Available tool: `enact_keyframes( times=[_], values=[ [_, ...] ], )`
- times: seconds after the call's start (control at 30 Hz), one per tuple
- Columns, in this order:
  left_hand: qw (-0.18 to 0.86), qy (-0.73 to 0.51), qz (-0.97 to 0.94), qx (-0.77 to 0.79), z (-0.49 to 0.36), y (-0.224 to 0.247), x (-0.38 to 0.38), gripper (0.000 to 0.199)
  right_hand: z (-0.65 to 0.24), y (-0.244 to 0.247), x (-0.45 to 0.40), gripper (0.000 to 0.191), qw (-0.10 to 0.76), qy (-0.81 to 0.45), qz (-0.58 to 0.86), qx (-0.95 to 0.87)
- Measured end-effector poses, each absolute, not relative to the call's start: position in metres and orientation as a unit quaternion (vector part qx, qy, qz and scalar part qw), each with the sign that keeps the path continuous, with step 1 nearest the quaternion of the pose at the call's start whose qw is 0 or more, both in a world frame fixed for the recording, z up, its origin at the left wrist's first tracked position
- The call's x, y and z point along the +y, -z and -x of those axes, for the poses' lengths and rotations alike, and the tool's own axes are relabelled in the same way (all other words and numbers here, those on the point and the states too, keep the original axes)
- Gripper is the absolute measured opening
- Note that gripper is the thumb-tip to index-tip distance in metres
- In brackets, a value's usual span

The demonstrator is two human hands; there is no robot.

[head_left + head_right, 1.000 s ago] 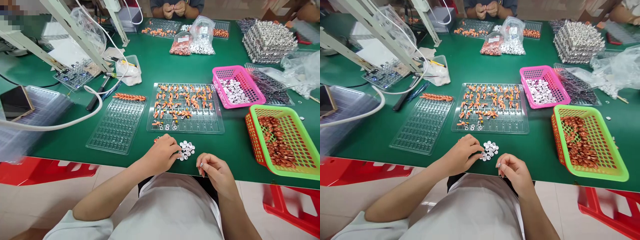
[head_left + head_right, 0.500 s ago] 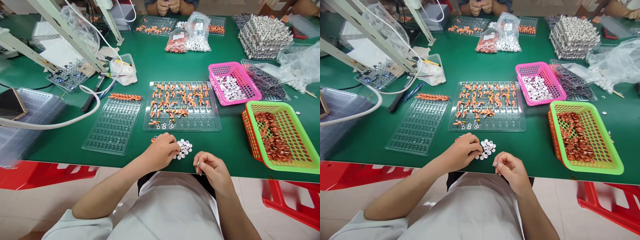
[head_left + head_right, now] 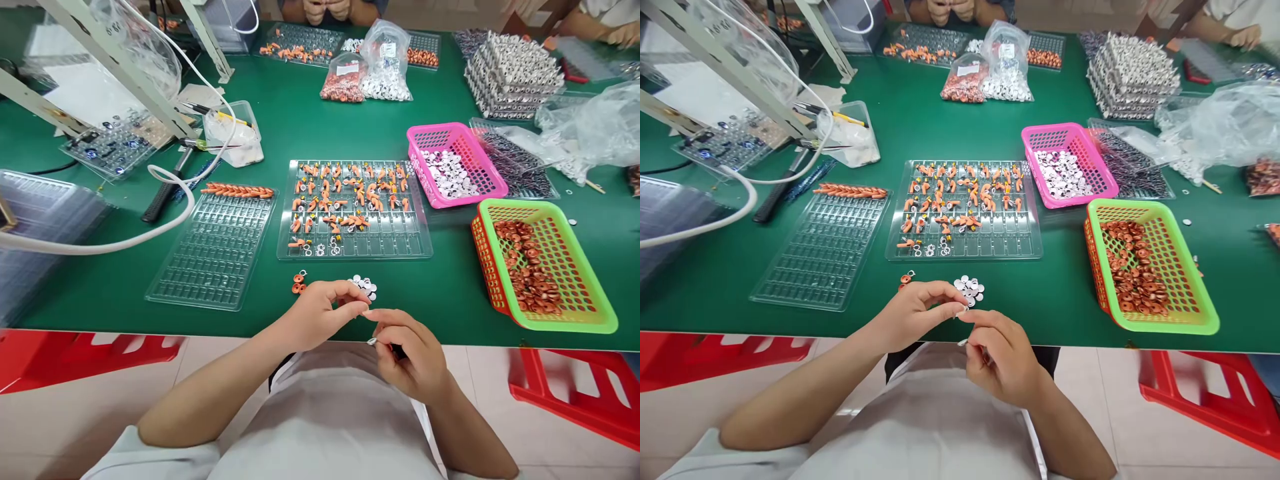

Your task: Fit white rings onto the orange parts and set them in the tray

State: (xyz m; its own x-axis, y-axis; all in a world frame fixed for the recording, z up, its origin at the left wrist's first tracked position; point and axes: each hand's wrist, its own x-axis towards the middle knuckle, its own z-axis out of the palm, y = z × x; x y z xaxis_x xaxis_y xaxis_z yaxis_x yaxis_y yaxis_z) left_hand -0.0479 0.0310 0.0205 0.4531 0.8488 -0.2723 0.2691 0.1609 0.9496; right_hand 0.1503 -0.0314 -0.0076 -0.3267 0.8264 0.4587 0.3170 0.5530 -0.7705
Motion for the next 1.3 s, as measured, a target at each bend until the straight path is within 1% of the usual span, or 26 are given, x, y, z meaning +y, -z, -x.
enact_keyframes(
  times=[0.1,0.2,0.3,0.43,0.53,0.6,0.7,0.87,1.1,1.3],
  values=[
    [0.65,-0.26,-0.557,0.446,0.046,-0.019,0.03,0.018,-0.148,0.008,-0.029,0.025,0.434,-0.243,0.382,-0.779],
    [0.66,-0.278,-0.55,0.43,0.048,-0.02,0.028,0.02,-0.148,0.009,-0.028,0.025,0.428,-0.236,0.395,-0.778],
    [0.623,-0.271,-0.592,0.433,0.049,-0.023,0.023,0.019,-0.148,0.01,-0.029,0.024,0.431,-0.244,0.4,-0.771],
    [0.543,-0.281,-0.65,0.451,0.048,-0.02,0.016,0.02,-0.146,0.012,-0.031,0.024,0.44,-0.26,0.407,-0.757],
    [0.488,-0.321,-0.679,0.445,0.046,-0.014,0.013,0.018,-0.144,0.012,-0.033,0.023,0.446,-0.311,0.407,-0.734],
    [0.469,-0.336,-0.691,0.436,0.045,-0.01,0.012,0.017,-0.144,0.009,-0.034,0.021,0.452,-0.361,0.426,-0.695],
    [0.454,-0.351,-0.703,0.42,0.046,-0.006,0.01,0.017,-0.146,0.003,-0.03,0.017,0.449,-0.414,0.476,-0.633],
    [0.417,-0.365,-0.737,0.387,0.044,-0.004,0.008,0.016,-0.147,-0.007,-0.017,0.015,0.387,-0.458,0.489,-0.634],
    [0.405,-0.364,-0.758,0.358,0.045,-0.001,0.009,0.019,-0.147,-0.007,-0.011,0.015,0.36,-0.48,0.497,-0.627],
    [0.404,-0.347,-0.763,0.367,0.045,-0.003,0.009,0.018,-0.147,-0.008,-0.012,0.016,0.352,-0.469,0.5,-0.638]
  ],
)
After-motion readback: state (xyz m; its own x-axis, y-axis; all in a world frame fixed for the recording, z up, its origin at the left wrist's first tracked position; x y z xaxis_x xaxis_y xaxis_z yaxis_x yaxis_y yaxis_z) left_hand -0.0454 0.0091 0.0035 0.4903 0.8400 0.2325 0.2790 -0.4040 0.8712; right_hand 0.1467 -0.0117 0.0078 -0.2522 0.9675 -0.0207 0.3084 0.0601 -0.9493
